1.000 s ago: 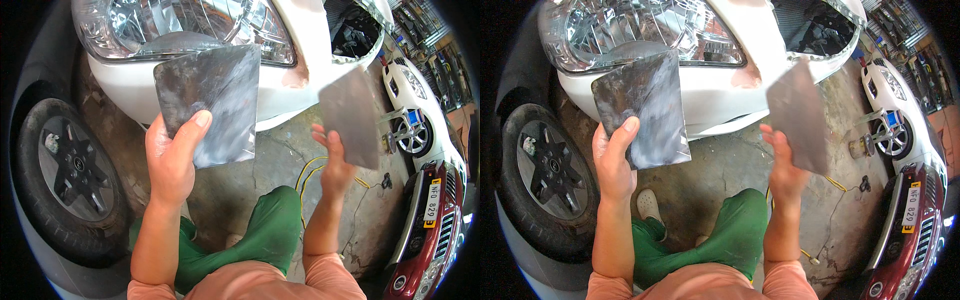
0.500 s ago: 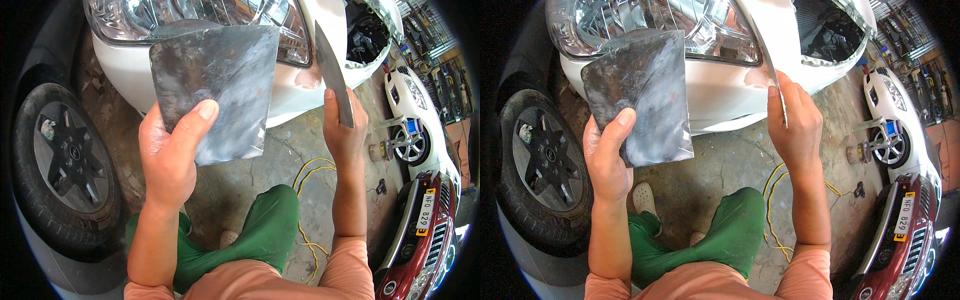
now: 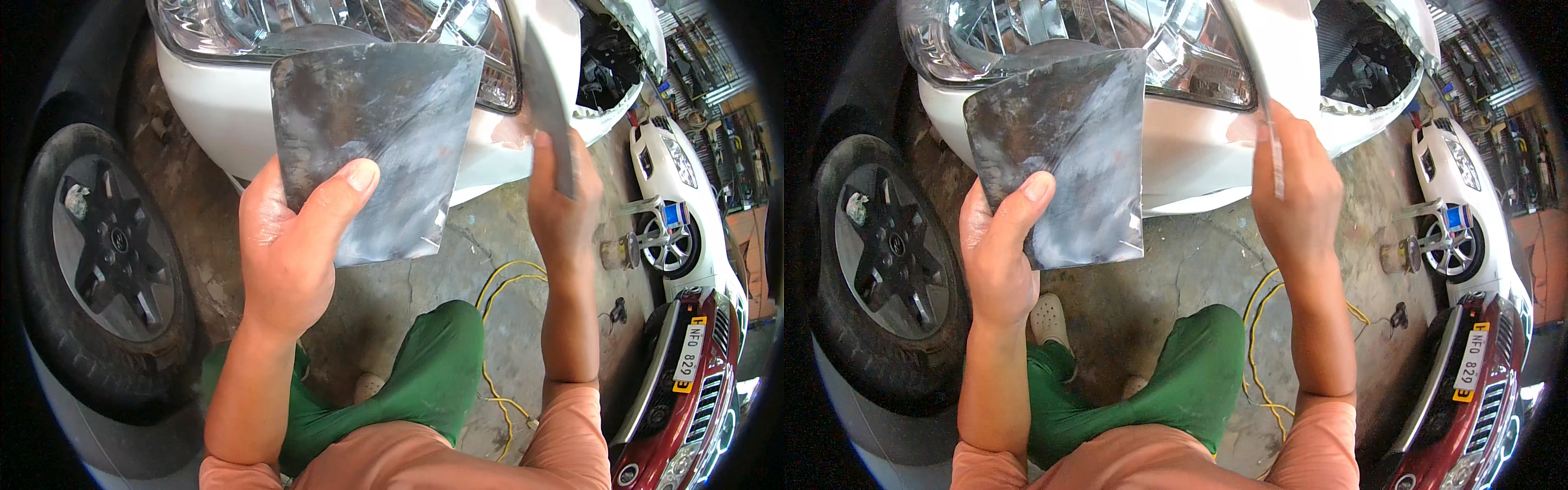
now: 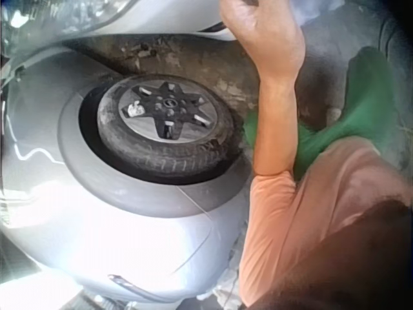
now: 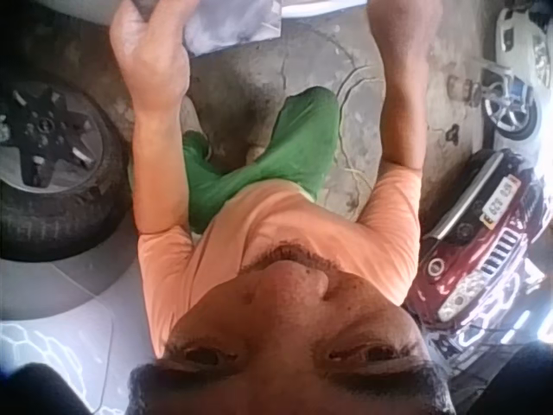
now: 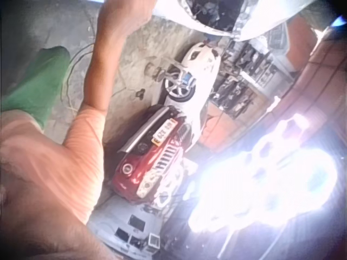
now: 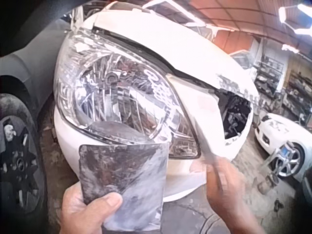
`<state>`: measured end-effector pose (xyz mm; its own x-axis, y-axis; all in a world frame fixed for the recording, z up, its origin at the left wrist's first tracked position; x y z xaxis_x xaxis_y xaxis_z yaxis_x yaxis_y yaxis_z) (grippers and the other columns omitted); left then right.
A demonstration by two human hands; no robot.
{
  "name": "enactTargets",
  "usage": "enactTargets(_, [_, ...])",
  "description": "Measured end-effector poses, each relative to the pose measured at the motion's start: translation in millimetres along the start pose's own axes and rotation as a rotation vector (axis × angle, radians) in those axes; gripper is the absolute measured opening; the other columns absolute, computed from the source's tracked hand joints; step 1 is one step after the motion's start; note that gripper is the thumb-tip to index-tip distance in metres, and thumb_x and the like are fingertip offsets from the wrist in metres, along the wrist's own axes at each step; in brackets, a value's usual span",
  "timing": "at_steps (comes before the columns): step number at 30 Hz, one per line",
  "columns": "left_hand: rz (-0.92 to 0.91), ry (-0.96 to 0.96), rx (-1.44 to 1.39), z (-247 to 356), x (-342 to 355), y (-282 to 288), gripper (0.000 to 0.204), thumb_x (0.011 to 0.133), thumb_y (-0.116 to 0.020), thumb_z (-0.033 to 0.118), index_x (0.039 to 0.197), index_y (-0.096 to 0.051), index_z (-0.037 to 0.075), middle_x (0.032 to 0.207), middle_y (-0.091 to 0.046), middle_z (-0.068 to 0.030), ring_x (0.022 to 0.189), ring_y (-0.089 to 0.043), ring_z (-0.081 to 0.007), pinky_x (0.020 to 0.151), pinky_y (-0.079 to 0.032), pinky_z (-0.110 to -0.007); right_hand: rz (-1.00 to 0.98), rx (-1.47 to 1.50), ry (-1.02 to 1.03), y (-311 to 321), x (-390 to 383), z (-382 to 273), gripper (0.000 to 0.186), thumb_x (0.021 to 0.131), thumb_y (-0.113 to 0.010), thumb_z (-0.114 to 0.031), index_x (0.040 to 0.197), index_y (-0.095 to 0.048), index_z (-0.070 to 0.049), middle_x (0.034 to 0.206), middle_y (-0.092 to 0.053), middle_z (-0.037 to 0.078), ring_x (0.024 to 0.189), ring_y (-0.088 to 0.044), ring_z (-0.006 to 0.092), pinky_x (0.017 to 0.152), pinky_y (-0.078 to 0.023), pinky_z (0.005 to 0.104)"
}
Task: The person uses two metal spreaders to apply and smooth body filler on the hood and front bumper of a white car. They scrape the filler between the two spreaders and then press it onto the car surface.
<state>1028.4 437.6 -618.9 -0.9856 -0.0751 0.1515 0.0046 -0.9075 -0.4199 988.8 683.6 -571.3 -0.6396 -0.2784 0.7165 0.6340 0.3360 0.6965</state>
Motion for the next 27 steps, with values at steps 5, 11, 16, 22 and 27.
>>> enactTargets(5, [0.007,-0.036,-0.098,-1,0,-6,0.018,0.093,-0.064,0.012,0.105,-0.065,-0.002,0.095,-0.064,0.0014,0.084,-0.053,-0.0049,0.077,-0.044,-0.023,-0.06,-0.002,-0.006,2,2,3,0.023,0.097,-0.057,-0.004,0.118,-0.064,0.0,0.098,-0.069,0.016,0.083,-0.069,0.0334,0.072,-0.054,0.0396])
enactTargets(11, [-0.017,-0.036,-0.079,-3,-2,-9,0.019,0.094,-0.064,0.011,0.107,-0.065,-0.002,0.096,-0.065,0.0011,0.086,-0.054,-0.0055,0.08,-0.045,-0.024,-0.04,0.04,-0.029,4,1,3,0.022,0.096,-0.058,-0.005,0.117,-0.065,0.001,0.096,-0.07,0.016,0.081,-0.07,0.0334,0.071,-0.055,0.0397])
enactTargets(16, [-0.012,-0.038,-0.045,-2,-5,-10,0.02,0.094,-0.064,0.012,0.108,-0.065,-0.002,0.096,-0.065,0.0006,0.086,-0.054,-0.0061,0.08,-0.045,-0.024,-0.005,0.054,0.017,3,0,5,0.025,0.094,-0.058,0.0,0.118,-0.064,0.001,0.093,-0.07,0.015,0.08,-0.07,0.0304,0.07,-0.055,0.0388])
enactTargets(22, [-0.027,-0.03,-0.055,-5,-3,-14,0.019,0.094,-0.064,0.012,0.108,-0.065,-0.002,0.096,-0.065,0.0,0.087,-0.054,-0.0065,0.081,-0.045,-0.024,-0.002,0.085,0.019,1,-4,13,0.026,0.094,-0.059,0.0,0.119,-0.064,0.0,0.091,-0.069,0.015,0.079,-0.069,0.0314,0.07,-0.054,0.0404])
enactTargets(27, [-0.023,-0.006,-0.02,-9,0,-13,0.02,0.094,-0.064,0.012,0.108,-0.065,-0.001,0.097,-0.064,-0.0001,0.087,-0.054,-0.0066,0.081,-0.044,-0.025,0.006,0.085,0.026,1,-5,16,0.023,0.094,-0.058,0.0,0.116,-0.066,0.0,0.09,-0.068,0.016,0.075,-0.067,0.033,0.068,-0.053,0.0392])
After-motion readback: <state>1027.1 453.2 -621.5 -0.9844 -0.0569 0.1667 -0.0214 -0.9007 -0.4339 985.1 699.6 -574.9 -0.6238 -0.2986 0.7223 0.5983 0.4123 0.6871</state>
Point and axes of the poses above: each hand's wrist, its own x-axis towards the middle knuckle, its own y-axis out of the back of the hand, z = x × y, the point moved 3 cm from there along x, towards the middle knuckle
